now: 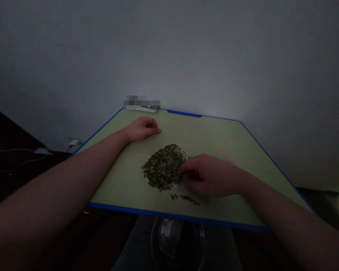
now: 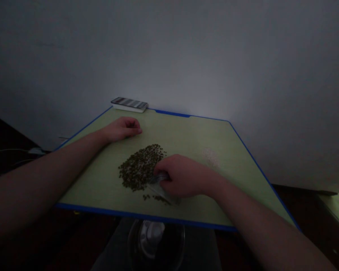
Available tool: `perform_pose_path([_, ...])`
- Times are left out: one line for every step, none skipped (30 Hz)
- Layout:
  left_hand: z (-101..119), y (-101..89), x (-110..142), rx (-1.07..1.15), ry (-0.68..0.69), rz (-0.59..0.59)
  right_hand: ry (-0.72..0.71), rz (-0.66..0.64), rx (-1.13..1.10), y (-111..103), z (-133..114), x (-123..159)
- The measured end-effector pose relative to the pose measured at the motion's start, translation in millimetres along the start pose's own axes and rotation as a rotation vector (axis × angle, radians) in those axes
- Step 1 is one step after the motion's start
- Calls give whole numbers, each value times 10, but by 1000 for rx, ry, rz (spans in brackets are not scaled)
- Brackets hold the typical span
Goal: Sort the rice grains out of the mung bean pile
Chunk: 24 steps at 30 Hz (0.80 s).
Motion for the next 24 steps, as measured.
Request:
perform_pose_path([-7,0,-2,-3,-3,-1,-4,2,1,1,-6,-6])
perform_pose_path([-16,0,-4,-7,-7,-3,-9,2,1,3,-12,-10])
perform_pose_path([-24,-2,-7,-10,-9,-3,-13,-1,1,7,-17,-13])
perform_pose_path([-31,-3,-9,-11,-11,-3,-20,-7,0,14,-24,-15])
perform_pose_path([-36,-3,-12,-11,-11,-3,-27,-13,-3,21,-32,-17])
perform_pose_path([-38,-4,-13,-10,-10,-2,-34,-18,-5,26,-41,-17])
perform_pose_path([-37,-3,-13,-9,-8,-2,-40,-23,-8,31,-51,-17])
perform_pose_path([-34,-4,-12,-10,-6,0,-45,-30,-10,35,-61,-15])
perform_pose_path([-30,-3,-10,-11,-4,0,-47,-35,-12,38,-69,-12])
perform_pose_path([-25,-2,-7,-11,-2,0,-47,-38,-13,38,-75,-8])
perform_pose_path([-19,-1,-3,-12,-1,0,-46,-40,-13,38,-80,-4])
perform_pose_path([-12,-1,1,-13,0,0,-46,-42,-13,38,-85,1])
perform_pose_path([-5,-1,6,-16,1,0,-46,-40,-12,35,-90,6])
perform_pose_path([0,0,10,-18,-1,0,-47,-36,-11,31,-95,10])
perform_pose_path([1,-1,13,-20,-5,0,-50,-32,-9,28,-100,14])
perform_pose_path([-1,-2,15,-20,-11,1,-51,-29,-7,26,-104,16])
perform_pose_path([-4,-2,16,-19,-18,1,-51,-26,-6,25,-106,17])
perform_pose_path([-7,-1,17,-16,-23,1,-51,-26,-8,25,-110,16])
perform_pose_path([-8,0,16,-13,-25,1,-54,-26,-10,25,-117,15])
perform_pose_path([-4,0,15,-11,-21,2,-56,-27,-12,25,-124,14])
perform_pose_path([2,2,14,-10,-16,2,-59,-26,-14,23,-131,14])
perform_pose_path([8,4,13,-8,-11,2,-61,-24,-14,19,-137,14])
perform_pose_path([12,5,13,-6,-9,3,-61,-18,-10,13,-139,16])
perform_pose_path([14,6,13,-3,-9,3,-60,-13,-2,8,-138,19])
Point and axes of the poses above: each hand's wrist, its own x-axis away from the middle knuckle, its own y-axis out of the palm, z = x × y, the point moved 10 cm from there along -x, towards the middle knuckle, and after that the axes turned 5 degrees about x, right-handed, at the moved point
